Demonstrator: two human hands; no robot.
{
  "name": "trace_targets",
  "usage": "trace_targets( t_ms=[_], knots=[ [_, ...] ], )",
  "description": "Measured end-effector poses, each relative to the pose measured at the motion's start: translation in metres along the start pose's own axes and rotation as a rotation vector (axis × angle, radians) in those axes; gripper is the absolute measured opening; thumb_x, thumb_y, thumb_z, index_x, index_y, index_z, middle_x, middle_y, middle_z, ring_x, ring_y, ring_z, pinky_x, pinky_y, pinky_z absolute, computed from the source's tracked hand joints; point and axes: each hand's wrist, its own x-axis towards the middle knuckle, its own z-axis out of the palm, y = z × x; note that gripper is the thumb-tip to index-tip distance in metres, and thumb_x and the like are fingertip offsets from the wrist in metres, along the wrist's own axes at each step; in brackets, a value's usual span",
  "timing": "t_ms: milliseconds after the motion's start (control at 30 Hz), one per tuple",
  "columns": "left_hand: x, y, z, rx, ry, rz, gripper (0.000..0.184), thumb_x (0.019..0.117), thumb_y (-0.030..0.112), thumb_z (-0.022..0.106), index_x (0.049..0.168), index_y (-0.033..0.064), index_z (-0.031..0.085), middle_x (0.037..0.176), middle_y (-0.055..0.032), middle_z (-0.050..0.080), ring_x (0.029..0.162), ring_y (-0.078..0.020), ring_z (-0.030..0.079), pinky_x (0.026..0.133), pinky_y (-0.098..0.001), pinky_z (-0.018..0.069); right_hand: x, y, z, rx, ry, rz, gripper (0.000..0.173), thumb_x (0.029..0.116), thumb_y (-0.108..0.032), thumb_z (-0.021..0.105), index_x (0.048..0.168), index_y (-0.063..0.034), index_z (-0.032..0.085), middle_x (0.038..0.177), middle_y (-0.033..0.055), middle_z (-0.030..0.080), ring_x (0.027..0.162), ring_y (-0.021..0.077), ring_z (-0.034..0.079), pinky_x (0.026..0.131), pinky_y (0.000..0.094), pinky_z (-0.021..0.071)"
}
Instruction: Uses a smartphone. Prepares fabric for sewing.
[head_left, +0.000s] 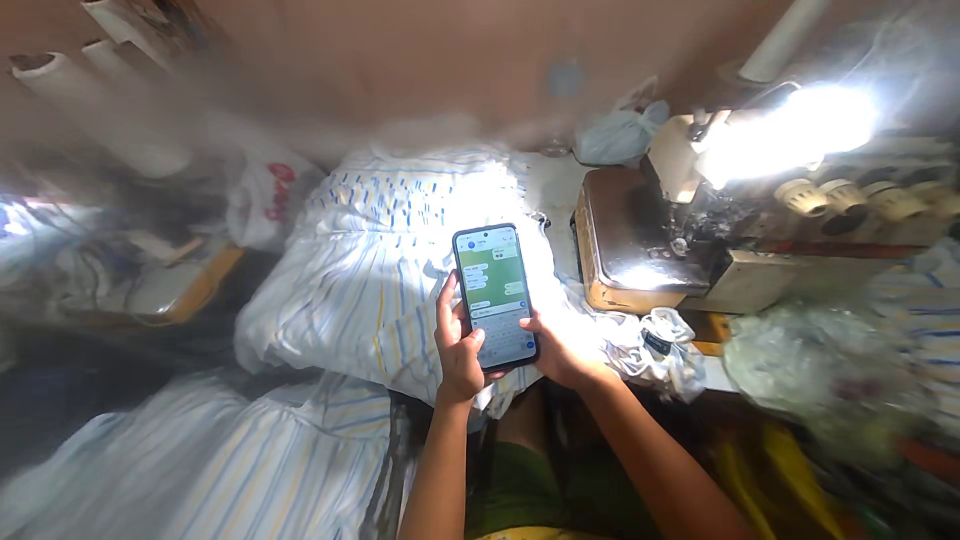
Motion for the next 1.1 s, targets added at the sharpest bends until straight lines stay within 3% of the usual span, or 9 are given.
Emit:
trace_targets(
  t_ms=[133,333,533,633,733,867,1100],
  knots=[
    [0.000,0.001,0.000,0.042,-0.005,0.005,0.076,0.0904,0.020,0.049,0.150,-0.0127,0.016,0.117,0.0045,0.070,0.102,-0.0009,0.069,0.090,-0.0248,0.0591,-0.001,-0.002,0.003,-0.042,-0.005,-0.031,0.037,0.0966,-0.012,0.040,0.133,-0.0065,0.045,0.104,0.0044,0.072,0.091,0.0154,0.073,0.077,0.0338,0.0630],
    [0.000,-0.001,-0.001,0.051,-0.008,0.027,0.080,0.0945,0.030,0.052,0.150,-0.0147,0.015,0.119,0.0034,0.070,0.103,-0.0008,0.069,0.092,-0.0246,0.0585,-0.004,-0.005,0.011,-0.112,0.032,-0.047,0.037,0.1012,-0.006,0.040,0.138,-0.0040,0.040,0.107,0.0055,0.070,0.091,0.0153,0.073,0.076,0.0335,0.0639],
    [0.001,0.001,0.000,0.023,-0.009,0.014,0.076,0.0904,0.020,0.050,0.149,-0.0136,0.015,0.116,0.0058,0.071,0.102,-0.0011,0.070,0.091,-0.0248,0.0590,0.000,-0.001,0.007,0.009,0.049,-0.017,0.034,0.1012,-0.018,0.032,0.126,-0.0027,0.049,0.098,0.0067,0.074,0.085,0.0178,0.074,0.071,0.0346,0.0635],
    [0.001,0.001,0.001,0.021,-0.006,0.031,0.075,0.0911,0.019,0.050,0.148,-0.0143,0.015,0.117,0.0055,0.070,0.102,-0.0010,0.070,0.091,-0.0244,0.0590,0.000,-0.003,0.009,0.015,0.024,-0.008,0.041,0.1059,-0.028,0.026,0.128,-0.0036,0.050,0.102,0.0067,0.074,0.089,0.0177,0.074,0.072,0.0343,0.0634],
    [0.000,0.001,0.001,0.032,-0.002,0.035,0.078,0.0933,0.026,0.052,0.149,-0.0148,0.016,0.117,0.0054,0.071,0.103,-0.0007,0.069,0.091,-0.0240,0.0588,0.001,-0.006,0.014,0.006,0.101,0.024,0.045,0.1111,-0.030,0.022,0.127,-0.0022,0.053,0.102,0.0098,0.073,0.089,0.0194,0.074,0.072,0.0360,0.0634],
    [0.000,0.001,0.001,0.028,0.009,0.026,0.075,0.0906,0.020,0.052,0.150,-0.0116,0.018,0.118,0.0067,0.070,0.102,-0.0002,0.069,0.091,-0.0241,0.0586,0.002,-0.004,0.013,0.006,0.108,0.027,0.046,0.1115,-0.030,0.020,0.128,-0.0022,0.053,0.103,0.0091,0.072,0.090,0.0179,0.073,0.072,0.0344,0.0629],
    [0.000,0.000,0.000,0.056,0.001,0.039,0.075,0.0926,0.024,0.051,0.148,-0.0146,0.017,0.118,0.0047,0.071,0.104,-0.0005,0.069,0.092,-0.0236,0.0582,0.003,-0.001,0.006,0.060,0.047,0.013,0.052,0.1106,-0.033,0.010,0.138,-0.0048,0.045,0.111,0.0085,0.071,0.096,0.0189,0.073,0.075,0.0361,0.0629]
  ],
)
